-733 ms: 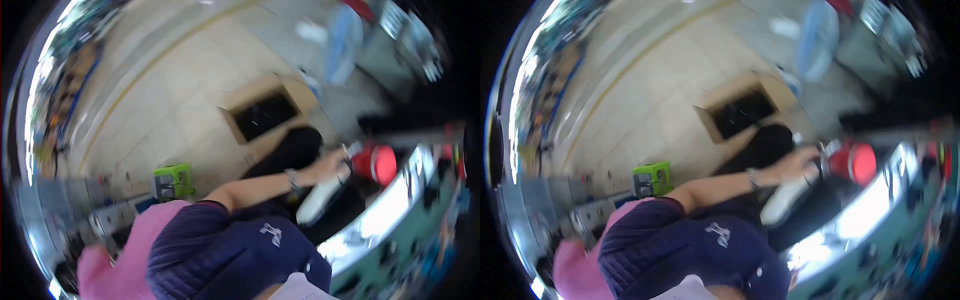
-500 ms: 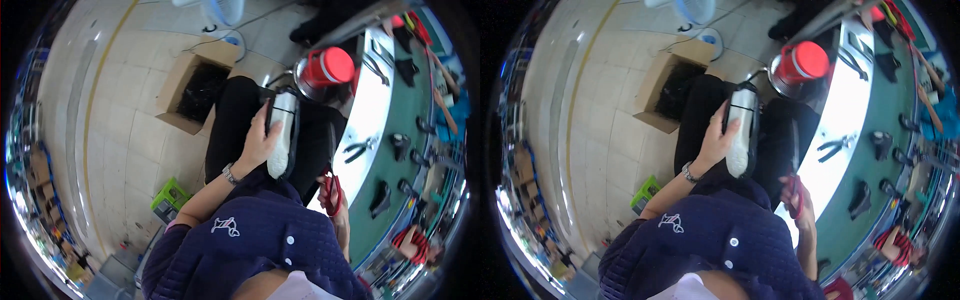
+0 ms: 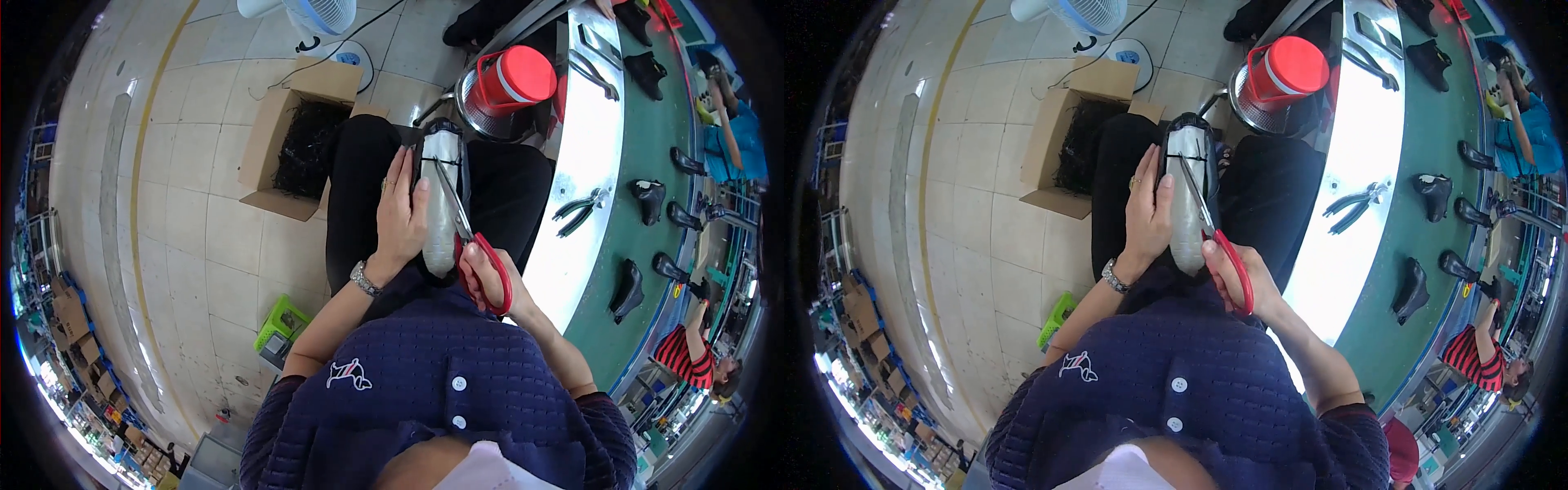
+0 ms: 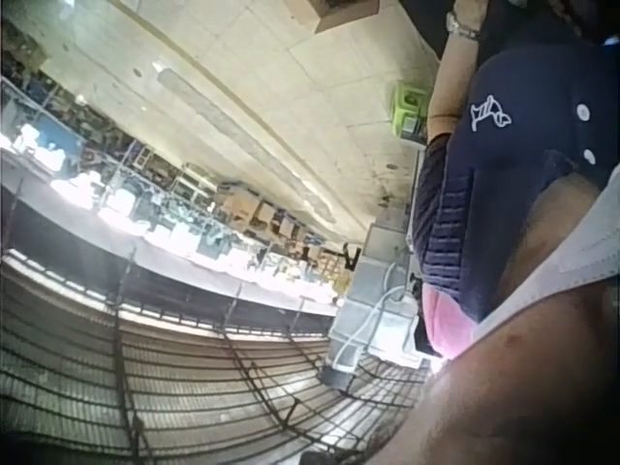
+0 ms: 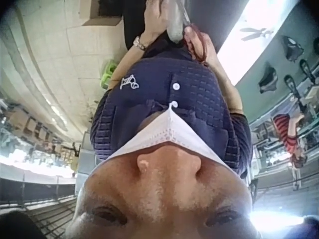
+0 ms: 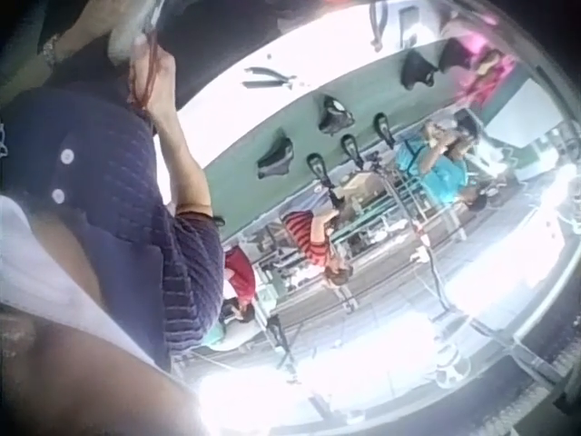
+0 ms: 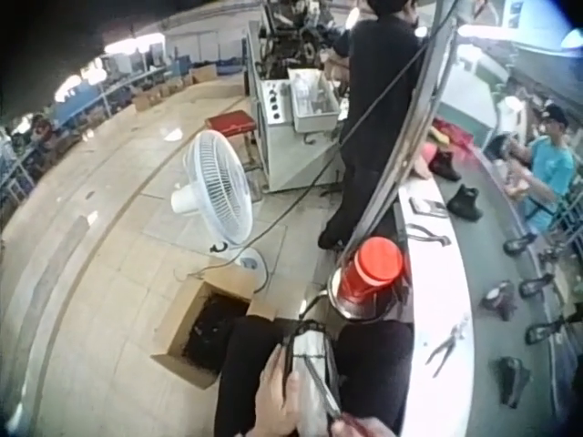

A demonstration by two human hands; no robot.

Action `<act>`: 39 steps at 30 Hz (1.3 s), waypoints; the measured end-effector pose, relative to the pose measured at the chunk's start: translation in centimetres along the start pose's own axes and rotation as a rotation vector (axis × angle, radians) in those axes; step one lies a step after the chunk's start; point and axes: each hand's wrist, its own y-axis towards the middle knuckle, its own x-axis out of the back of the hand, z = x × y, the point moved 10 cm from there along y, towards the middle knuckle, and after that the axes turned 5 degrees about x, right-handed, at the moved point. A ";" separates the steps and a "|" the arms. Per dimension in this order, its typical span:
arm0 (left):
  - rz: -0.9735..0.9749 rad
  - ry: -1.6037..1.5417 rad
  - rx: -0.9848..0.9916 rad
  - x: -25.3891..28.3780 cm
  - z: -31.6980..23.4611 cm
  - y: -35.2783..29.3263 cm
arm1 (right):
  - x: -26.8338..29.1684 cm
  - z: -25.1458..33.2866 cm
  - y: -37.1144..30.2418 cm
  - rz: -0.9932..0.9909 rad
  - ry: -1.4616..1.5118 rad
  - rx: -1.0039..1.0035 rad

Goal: Manually assemble and trim components of a black boot on an industrial production line.

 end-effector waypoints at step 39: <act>0.430 0.806 -0.789 -3.7 -6.9 -0.8 | 34.6 -14.4 1.7 -1.053 -0.364 -0.112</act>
